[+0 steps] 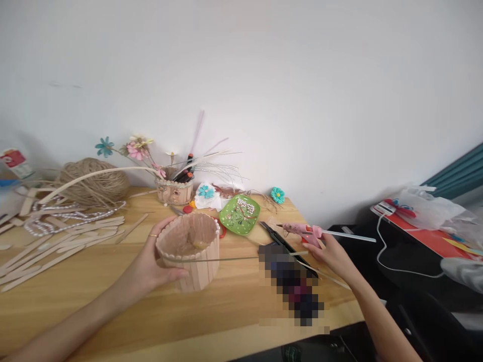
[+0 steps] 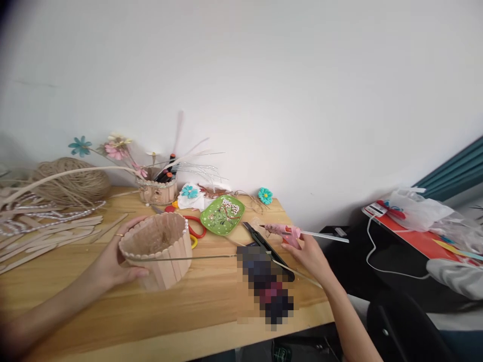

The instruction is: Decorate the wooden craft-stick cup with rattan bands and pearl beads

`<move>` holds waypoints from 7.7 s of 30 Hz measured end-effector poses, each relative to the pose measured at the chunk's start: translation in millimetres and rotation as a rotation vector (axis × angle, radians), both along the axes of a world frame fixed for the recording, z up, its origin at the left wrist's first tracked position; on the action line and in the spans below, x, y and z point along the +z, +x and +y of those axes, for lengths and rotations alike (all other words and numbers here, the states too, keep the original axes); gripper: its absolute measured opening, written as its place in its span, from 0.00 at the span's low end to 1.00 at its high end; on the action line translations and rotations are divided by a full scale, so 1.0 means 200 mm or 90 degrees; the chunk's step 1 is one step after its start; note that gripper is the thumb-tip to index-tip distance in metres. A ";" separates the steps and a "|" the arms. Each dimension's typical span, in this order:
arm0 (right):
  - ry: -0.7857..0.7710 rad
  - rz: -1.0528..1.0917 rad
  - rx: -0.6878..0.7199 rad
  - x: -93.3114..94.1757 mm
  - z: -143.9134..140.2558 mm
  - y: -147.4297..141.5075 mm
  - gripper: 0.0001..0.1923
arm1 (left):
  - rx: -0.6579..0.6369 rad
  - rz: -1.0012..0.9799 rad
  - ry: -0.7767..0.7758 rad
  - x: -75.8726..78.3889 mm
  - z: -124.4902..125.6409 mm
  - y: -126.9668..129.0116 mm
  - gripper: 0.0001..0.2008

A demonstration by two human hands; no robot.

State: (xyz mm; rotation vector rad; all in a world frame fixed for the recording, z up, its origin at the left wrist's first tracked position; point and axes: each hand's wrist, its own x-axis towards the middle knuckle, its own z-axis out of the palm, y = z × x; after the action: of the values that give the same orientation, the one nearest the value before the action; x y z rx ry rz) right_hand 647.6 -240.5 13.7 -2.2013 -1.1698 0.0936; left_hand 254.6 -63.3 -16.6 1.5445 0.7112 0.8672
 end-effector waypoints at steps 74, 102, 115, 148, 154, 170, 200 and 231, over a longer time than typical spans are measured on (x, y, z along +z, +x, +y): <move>0.405 0.696 0.325 0.15 0.51 -1.15 0.09 | -0.198 -0.224 -0.346 0.09 -0.06 -0.08 0.47; 0.284 0.898 0.305 0.06 0.49 -1.15 0.20 | -0.077 -0.036 0.046 0.20 -0.02 -0.12 0.21; 0.291 0.884 0.291 0.06 0.45 -1.16 0.19 | -0.193 0.084 -0.058 0.34 -0.03 -0.10 0.13; 0.292 0.944 0.254 0.04 0.48 -1.17 0.17 | -0.008 -0.025 0.319 0.28 -0.07 -0.09 0.06; 0.281 0.919 0.243 0.05 0.47 -1.16 0.19 | 0.135 -0.128 0.431 0.34 -0.05 -0.14 0.04; 0.286 0.933 0.254 0.04 0.48 -1.16 0.19 | 0.095 0.092 0.745 0.38 -0.06 -0.12 0.09; 0.326 0.831 0.264 0.04 0.48 -1.15 0.19 | 0.172 0.104 0.897 0.37 -0.14 -0.09 0.07; 0.533 0.340 0.451 -0.01 0.43 -1.12 0.20 | -0.017 0.117 0.499 0.34 -0.17 -0.03 0.06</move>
State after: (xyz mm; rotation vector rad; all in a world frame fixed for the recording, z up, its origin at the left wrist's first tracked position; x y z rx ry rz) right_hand 423.2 -155.3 12.6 -0.9040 -1.2912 0.3804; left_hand 248.1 -96.7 52.2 2.3455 0.4924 1.0598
